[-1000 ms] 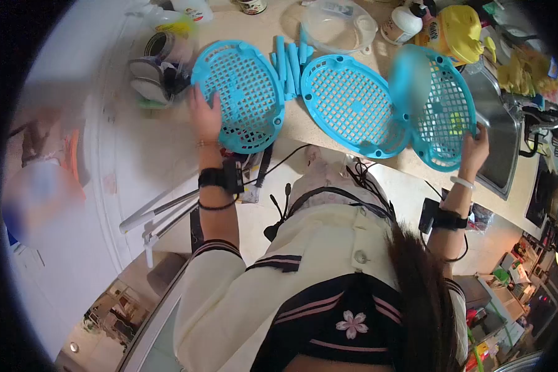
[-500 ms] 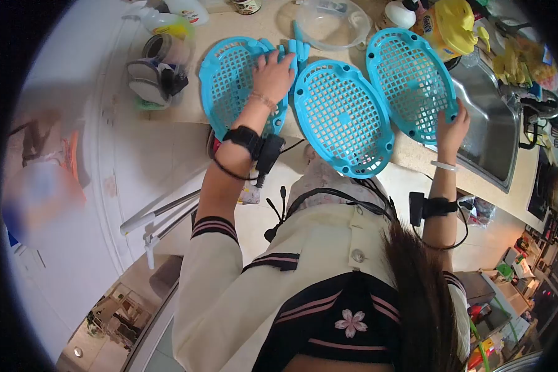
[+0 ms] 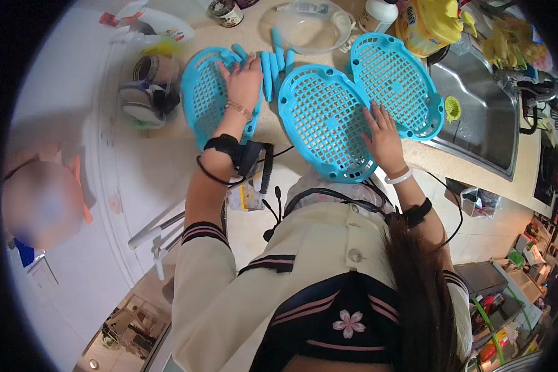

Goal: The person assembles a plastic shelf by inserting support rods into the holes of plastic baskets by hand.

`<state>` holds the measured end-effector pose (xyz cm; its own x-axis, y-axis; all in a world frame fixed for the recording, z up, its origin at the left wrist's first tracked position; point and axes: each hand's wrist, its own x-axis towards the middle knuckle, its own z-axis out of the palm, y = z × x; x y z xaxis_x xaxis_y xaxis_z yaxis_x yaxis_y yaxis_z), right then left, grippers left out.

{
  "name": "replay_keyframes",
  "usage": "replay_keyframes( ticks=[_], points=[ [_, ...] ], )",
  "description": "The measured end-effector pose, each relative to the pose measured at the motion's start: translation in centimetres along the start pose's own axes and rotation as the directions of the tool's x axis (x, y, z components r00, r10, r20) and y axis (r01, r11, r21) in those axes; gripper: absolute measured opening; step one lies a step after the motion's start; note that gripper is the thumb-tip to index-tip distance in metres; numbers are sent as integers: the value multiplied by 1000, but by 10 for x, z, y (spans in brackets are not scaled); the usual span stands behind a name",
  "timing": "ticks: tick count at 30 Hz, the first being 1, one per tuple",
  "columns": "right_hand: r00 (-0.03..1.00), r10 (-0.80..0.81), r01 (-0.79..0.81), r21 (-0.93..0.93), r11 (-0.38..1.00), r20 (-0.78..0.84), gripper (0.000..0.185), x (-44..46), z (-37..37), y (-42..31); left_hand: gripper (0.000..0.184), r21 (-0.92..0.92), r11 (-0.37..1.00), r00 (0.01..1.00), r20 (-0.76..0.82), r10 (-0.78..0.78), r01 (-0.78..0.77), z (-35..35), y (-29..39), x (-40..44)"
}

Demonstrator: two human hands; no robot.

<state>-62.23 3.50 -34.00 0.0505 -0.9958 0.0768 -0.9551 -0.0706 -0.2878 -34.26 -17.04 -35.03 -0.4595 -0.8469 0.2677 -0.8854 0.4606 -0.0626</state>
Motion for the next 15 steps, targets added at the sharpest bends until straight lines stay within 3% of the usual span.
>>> replay_keyframes(
  ticks=[3,6,9,10,11,12,13,14,15],
  points=[
    [999,-35,39,-154,987,33,61,3,-1,-2,27,-93,995,962,-274,-7,-19,-2,-9,10],
    [998,-64,68,-152,986,26,58,13,1,-3,25,-528,838,914,-257,-314,140,-60,4,13],
    [995,-82,77,-83,994,-52,54,21,3,-8,24,-852,502,828,-169,-535,151,-82,6,-3],
    [989,-99,89,-93,992,-111,53,27,-2,-12,24,-968,212,820,-13,-573,133,-91,18,-11],
    [978,-119,103,-103,989,-173,51,36,-8,-16,24,-989,71,846,73,-528,129,-98,32,-19],
    [994,13,7,187,982,-105,49,44,-16,-22,24,-989,-72,870,150,-470,132,-105,46,-27],
    [993,122,-110,453,885,4,46,52,-27,-30,24,-943,-284,873,279,-400,171,-110,60,-35],
    [970,196,-239,667,706,141,44,59,-35,-38,26,-911,-358,897,323,-302,208,-105,67,-43],
    [952,163,-303,872,384,259,40,66,-43,-46,28,-749,-639,907,377,-189,178,-100,74,-49]
  ],
)
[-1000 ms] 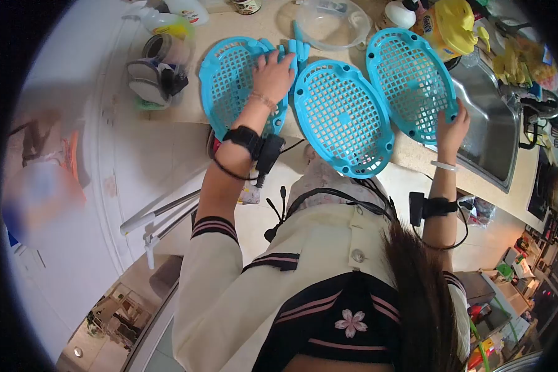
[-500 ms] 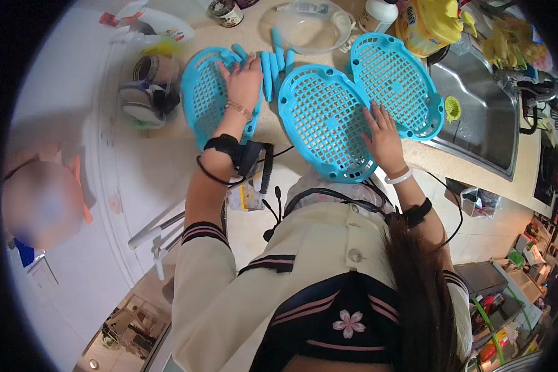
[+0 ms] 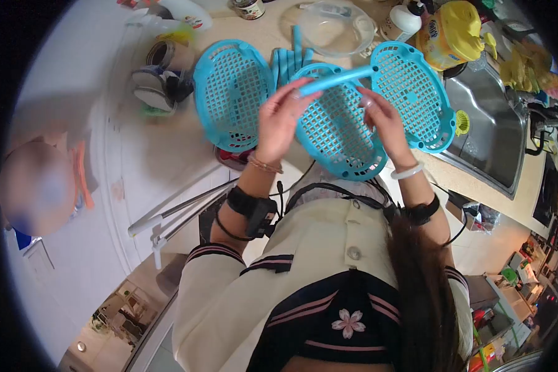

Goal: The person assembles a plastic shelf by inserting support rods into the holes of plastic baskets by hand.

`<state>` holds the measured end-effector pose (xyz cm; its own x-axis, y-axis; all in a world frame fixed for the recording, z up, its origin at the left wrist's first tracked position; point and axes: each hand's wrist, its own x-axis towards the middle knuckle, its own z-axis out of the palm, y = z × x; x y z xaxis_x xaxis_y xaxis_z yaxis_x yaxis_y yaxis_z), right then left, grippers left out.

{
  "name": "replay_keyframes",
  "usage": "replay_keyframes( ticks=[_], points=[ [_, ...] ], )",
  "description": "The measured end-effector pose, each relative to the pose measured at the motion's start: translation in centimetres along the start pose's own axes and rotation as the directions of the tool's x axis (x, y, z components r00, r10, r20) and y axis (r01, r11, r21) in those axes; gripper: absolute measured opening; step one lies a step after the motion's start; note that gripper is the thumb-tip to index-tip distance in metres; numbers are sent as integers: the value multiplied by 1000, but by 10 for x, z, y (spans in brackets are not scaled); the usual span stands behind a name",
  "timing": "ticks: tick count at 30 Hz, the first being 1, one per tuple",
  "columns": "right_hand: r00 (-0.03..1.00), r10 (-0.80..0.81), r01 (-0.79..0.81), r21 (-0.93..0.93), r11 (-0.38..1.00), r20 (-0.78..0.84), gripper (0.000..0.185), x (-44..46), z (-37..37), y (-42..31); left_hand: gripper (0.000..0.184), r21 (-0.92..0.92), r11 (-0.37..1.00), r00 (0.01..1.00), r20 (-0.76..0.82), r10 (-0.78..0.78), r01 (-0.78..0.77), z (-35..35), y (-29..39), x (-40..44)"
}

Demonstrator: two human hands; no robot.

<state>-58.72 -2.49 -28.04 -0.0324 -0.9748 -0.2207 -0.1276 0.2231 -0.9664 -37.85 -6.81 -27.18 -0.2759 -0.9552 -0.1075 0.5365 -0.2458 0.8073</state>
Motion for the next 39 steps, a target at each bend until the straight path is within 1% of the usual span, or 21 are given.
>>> replay_keyframes(
  ticks=[1,2,3,5,6,7,8,9,11,12,13,16,17,20,23,26,29,32,35,37,39],
  points=[
    [993,63,-97,365,926,104,36,5,4,-11,29,-47,996,997,-14,-79,78,1,-11,-4],
    [972,82,-212,664,717,221,32,10,8,-17,30,-99,983,988,-24,-156,153,2,-19,-6],
    [987,39,-127,617,777,153,24,14,15,-16,31,-117,978,985,1,-171,170,3,-23,-8],
    [994,9,-69,572,818,107,21,23,17,-8,31,-154,966,978,50,-201,207,2,-28,-11],
    [996,-6,-43,546,836,88,20,30,17,-5,32,27,995,995,32,-94,93,-2,-32,-11],
    [995,-95,91,474,876,-17,19,37,15,-3,33,210,977,999,32,15,-21,-8,-35,-9],
    [975,-190,219,385,897,-112,17,46,11,-2,33,386,913,992,49,119,-129,-14,-38,-6],
    [961,-228,266,296,917,-157,16,55,4,-4,39,747,607,961,171,219,-271,-24,-31,-2],
    [936,-277,301,88,950,-216,17,70,-1,-3,47,892,310,927,241,289,-329,-37,-35,7],
    [920,-308,313,-19,950,-243,18,77,-2,-2,51,928,145,906,286,310,-343,-42,-38,11],
    [918,-336,330,-61,942,-213,18,82,-1,1,53,947,59,912,287,292,-317,-44,-43,13],
    [925,-355,302,-303,904,-136,17,86,3,2,54,962,46,943,254,214,-269,-54,-59,21],
    [934,-335,284,-312,907,-124,17,89,2,9,56,961,47,940,254,227,-271,-58,-63,23],
    [918,-384,339,-303,891,-102,18,93,6,18,62,958,70,934,251,256,-277,-62,-73,23],
    [889,-458,403,-445,800,-19,19,98,4,16,65,950,130,928,239,286,-285,-58,-77,25],
    [883,-470,396,-574,717,22,20,106,4,14,65,941,207,936,201,288,-266,-55,-79,24],
    [908,-415,326,-523,787,-59,21,109,3,24,64,935,269,952,161,260,-232,-55,-86,24],
    [888,-452,381,-417,825,-85,22,103,11,25,62,930,286,956,161,245,-230,-58,-87,24],
    [917,-393,308,-509,804,-65,23,102,13,19,59,927,306,958,140,251,-216,-56,-87,21],
    [920,-386,310,-478,822,-68,24,108,13,19,58,931,315,964,110,241,-185,-53,-86,22],
    [922,-381,307,-474,825,-66,25,108,14,22,59,931,299,959,136,248,-209,-57,-89,22]
  ],
)
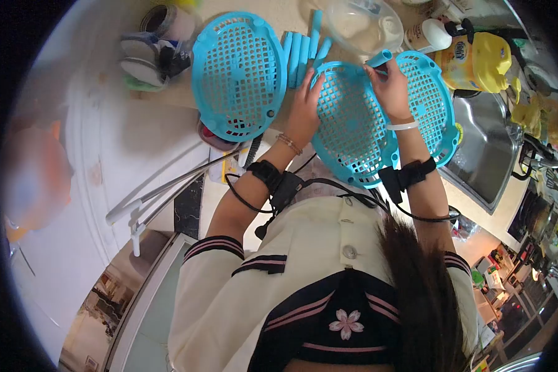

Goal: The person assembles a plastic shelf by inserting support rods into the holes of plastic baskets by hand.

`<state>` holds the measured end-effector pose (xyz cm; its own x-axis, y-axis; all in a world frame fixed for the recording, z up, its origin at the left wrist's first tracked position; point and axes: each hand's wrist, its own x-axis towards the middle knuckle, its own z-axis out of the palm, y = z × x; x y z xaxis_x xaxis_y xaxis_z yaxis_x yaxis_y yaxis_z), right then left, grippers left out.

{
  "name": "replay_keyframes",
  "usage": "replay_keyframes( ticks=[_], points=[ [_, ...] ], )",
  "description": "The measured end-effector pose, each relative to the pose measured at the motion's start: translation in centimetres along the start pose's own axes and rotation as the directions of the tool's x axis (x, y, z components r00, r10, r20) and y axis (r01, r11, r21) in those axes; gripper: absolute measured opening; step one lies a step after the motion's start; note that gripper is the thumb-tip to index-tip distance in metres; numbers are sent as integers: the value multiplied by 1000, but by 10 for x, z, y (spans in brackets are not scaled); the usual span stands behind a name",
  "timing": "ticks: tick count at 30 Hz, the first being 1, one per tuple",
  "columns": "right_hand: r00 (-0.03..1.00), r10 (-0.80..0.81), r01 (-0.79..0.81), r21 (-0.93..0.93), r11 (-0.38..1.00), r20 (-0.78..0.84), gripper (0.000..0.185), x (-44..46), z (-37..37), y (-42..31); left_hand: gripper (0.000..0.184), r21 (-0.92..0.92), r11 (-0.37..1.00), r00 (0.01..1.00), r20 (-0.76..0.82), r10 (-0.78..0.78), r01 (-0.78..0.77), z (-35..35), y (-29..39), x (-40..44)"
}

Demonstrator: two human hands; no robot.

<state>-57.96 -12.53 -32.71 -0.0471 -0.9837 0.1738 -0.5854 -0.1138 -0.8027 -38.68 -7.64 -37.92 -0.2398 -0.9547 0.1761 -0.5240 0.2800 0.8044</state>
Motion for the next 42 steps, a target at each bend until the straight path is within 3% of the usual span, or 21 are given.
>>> replay_keyframes(
  ticks=[9,14,17,18,21,22,25,27,28,31,32,34,37,41,42],
  points=[
    [999,-35,35,-6,999,3,30,-4,3,9,58,-53,996,998,2,70,-70,-1,-4,-1],
    [985,-72,62,75,995,153,42,0,-8,20,60,51,993,994,-1,107,-107,0,-6,-6],
    [973,-232,231,-110,967,6,54,3,-28,-10,63,128,985,994,8,113,-113,3,-9,-1],
    [975,-219,218,-17,976,-40,48,5,-32,-22,65,140,985,995,24,95,-97,3,-6,-1],
    [989,-143,147,-110,983,42,34,7,-38,-33,64,240,966,995,47,85,-93,4,-4,0],
    [981,-194,193,-76,978,-7,25,5,-35,-33,63,279,955,995,47,93,-103,5,-2,2],
    [984,-176,169,-158,973,-27,24,10,-34,-25,56,241,961,989,-22,146,-137,-1,9,13],
    [987,-155,149,-128,981,-37,24,9,-32,-22,47,110,979,980,-84,181,-171,-15,15,35],
    [987,-155,149,-117,982,-45,24,11,-33,-22,38,21,994,985,-136,105,-103,-25,26,51],
    [989,-134,123,-152,981,-65,25,10,-31,-24,28,248,969,994,-108,18,10,-29,17,96],
    [997,-63,58,-133,989,-38,25,9,-32,-26,27,371,928,999,-16,-32,36,-25,13,108],
    [996,-90,86,-175,981,-13,29,7,-34,-29,27,603,797,975,145,-170,49,-14,0,121],
    [988,-152,144,-180,973,-32,37,-3,-36,-37,31,708,706,947,207,-244,28,-3,-11,126],
    [907,-341,270,-280,921,-248,45,-20,-43,-52,29,606,790,945,200,-258,87,-10,-3,123],
    [912,-270,211,-211,954,-309,41,-29,-49,-61,29,555,823,952,170,-256,122,-17,0,121]
  ],
)
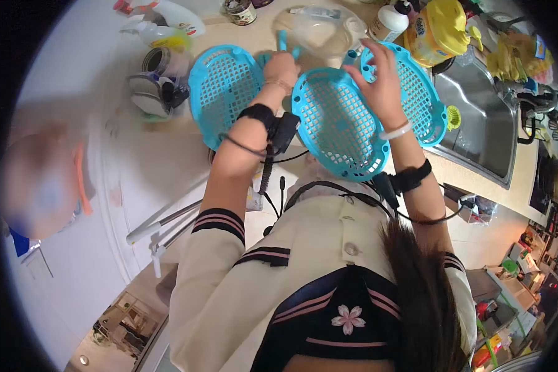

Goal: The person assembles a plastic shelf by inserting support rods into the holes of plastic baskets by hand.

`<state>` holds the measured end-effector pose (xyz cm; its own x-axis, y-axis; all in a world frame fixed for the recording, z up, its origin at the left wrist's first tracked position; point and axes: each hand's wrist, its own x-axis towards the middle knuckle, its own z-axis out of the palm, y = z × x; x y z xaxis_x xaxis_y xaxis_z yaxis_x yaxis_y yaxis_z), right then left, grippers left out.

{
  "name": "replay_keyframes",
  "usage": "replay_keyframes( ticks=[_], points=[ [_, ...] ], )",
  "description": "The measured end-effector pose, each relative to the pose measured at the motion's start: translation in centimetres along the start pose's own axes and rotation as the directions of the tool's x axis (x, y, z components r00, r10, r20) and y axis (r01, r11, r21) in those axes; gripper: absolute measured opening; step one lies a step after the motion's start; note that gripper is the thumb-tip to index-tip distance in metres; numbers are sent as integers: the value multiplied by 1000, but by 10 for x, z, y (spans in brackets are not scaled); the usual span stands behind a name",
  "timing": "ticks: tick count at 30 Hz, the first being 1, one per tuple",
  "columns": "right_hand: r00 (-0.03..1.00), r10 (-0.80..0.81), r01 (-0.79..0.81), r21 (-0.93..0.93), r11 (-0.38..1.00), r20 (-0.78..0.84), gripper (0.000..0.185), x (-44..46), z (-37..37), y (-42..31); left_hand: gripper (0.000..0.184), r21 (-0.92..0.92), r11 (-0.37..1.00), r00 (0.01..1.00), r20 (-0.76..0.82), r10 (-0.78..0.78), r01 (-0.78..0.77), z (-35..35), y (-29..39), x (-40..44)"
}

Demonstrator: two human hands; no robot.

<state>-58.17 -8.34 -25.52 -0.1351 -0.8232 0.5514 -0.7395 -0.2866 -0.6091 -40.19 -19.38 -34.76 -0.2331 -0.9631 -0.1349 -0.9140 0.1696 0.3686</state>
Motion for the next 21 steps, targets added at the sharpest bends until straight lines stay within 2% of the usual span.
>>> replay_keyframes(
  ticks=[2,3,4,5,8,11,12,16,19,21],
  points=[
    [997,67,-66,25,997,-30,38,-12,-15,-5,28,-63,998,995,-96,22,-28,0,-9,-1],
    [994,100,-99,39,994,-45,36,-17,-21,-8,27,-184,983,988,-153,-21,-7,-11,-10,-9],
    [992,118,-113,101,988,-48,23,-22,-24,-15,28,-305,952,977,-200,-74,9,-30,-9,-30],
    [994,106,-108,155,982,25,20,-25,-23,-17,29,-423,906,962,-240,-133,19,-43,-6,-49],
    [974,77,-139,297,945,212,10,-31,-14,-28,25,-526,816,946,-316,74,-240,-55,-3,-87],
    [941,105,-211,319,924,320,12,-32,7,-23,20,-511,802,923,-364,125,-310,-43,-4,-108],
    [924,133,-255,316,914,359,13,-30,9,-23,19,-512,812,934,-341,109,-282,-39,-5,-115],
    [937,162,-266,335,904,309,14,-28,20,-19,20,-563,793,947,-316,57,-235,-23,-7,-124],
    [941,186,-284,356,890,284,14,-28,28,-15,19,-551,767,904,-420,85,-328,-18,-8,-120],
    [925,215,-319,334,887,314,14,-29,29,-16,18,-580,760,927,-366,79,-294,-19,-9,-118]
  ],
)
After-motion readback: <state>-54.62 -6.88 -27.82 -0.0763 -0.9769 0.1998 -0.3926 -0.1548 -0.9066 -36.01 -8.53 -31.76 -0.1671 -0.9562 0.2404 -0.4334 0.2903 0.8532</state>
